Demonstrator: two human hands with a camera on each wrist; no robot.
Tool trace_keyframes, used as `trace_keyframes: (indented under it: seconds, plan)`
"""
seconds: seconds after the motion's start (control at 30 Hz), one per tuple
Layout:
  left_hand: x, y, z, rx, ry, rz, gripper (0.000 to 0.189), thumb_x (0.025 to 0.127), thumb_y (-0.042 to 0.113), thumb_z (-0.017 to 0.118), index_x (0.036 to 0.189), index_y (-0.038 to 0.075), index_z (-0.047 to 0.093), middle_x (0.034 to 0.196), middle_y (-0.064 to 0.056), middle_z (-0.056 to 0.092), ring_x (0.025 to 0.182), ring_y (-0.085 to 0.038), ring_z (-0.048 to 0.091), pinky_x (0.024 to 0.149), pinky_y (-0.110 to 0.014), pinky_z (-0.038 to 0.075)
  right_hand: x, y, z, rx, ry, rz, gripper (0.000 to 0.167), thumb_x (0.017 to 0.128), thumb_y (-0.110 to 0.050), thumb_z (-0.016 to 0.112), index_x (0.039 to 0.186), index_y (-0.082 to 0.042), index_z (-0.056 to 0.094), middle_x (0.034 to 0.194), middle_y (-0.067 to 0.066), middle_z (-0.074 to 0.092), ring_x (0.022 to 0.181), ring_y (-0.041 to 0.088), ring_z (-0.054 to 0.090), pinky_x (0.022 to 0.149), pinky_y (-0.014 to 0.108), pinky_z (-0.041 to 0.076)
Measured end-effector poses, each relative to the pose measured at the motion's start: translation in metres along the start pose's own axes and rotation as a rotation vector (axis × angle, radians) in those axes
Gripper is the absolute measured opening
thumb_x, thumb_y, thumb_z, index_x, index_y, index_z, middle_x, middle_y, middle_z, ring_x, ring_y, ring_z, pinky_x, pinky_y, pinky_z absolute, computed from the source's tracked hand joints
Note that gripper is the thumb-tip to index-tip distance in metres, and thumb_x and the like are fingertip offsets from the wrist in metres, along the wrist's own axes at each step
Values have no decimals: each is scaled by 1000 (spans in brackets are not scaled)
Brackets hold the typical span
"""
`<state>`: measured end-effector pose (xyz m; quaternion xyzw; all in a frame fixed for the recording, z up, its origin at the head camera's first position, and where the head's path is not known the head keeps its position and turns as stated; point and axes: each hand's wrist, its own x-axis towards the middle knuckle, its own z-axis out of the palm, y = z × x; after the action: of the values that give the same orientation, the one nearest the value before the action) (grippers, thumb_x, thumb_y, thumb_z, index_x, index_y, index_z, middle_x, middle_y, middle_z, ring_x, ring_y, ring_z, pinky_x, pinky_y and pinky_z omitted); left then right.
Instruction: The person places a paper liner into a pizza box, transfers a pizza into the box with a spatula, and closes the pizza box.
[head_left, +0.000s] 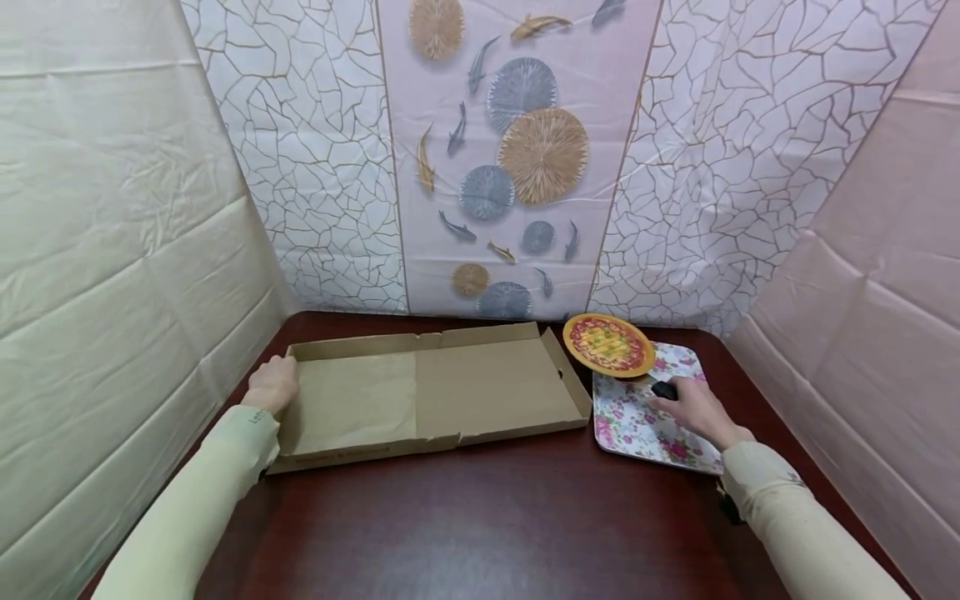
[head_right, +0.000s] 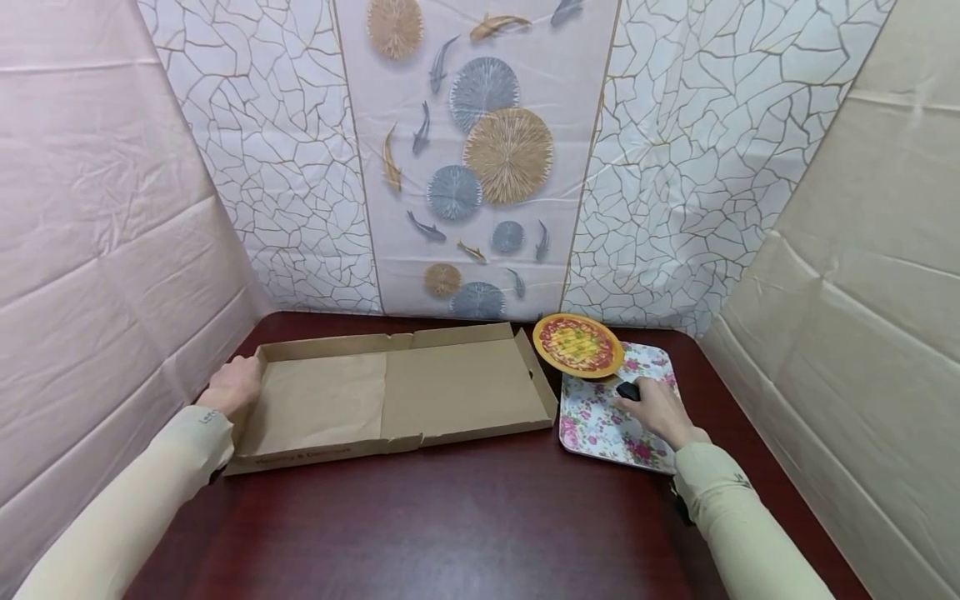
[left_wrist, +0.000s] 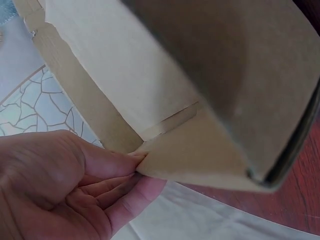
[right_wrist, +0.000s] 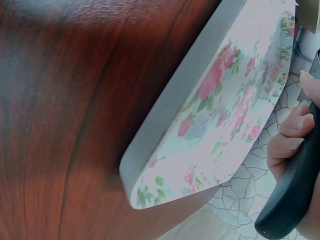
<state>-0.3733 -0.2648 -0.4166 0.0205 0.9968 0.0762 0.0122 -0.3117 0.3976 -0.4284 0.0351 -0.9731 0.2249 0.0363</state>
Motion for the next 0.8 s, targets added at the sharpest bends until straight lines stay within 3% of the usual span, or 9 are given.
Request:
trace_keyframes:
  seconds: [0.6,0.8]
  plan:
    - [6,0,-3,3,4,-28,33,95,3,39,117,-17,54,103,-36,60,87,-46,64,67,-51,53,9,-15,0,-42,41,-81,28,90,-26,66,80,-2,56,65,6,51,51,16,45,47,28,36]
    - [6,-3,0,-7,6,-22,31,94,3,38,111,-15,57,103,-36,60,87,-47,63,66,-52,53,13,-21,5,-42,73,-101,30,88,-27,68,76,-5,53,64,4,47,52,15,40,49,27,33]
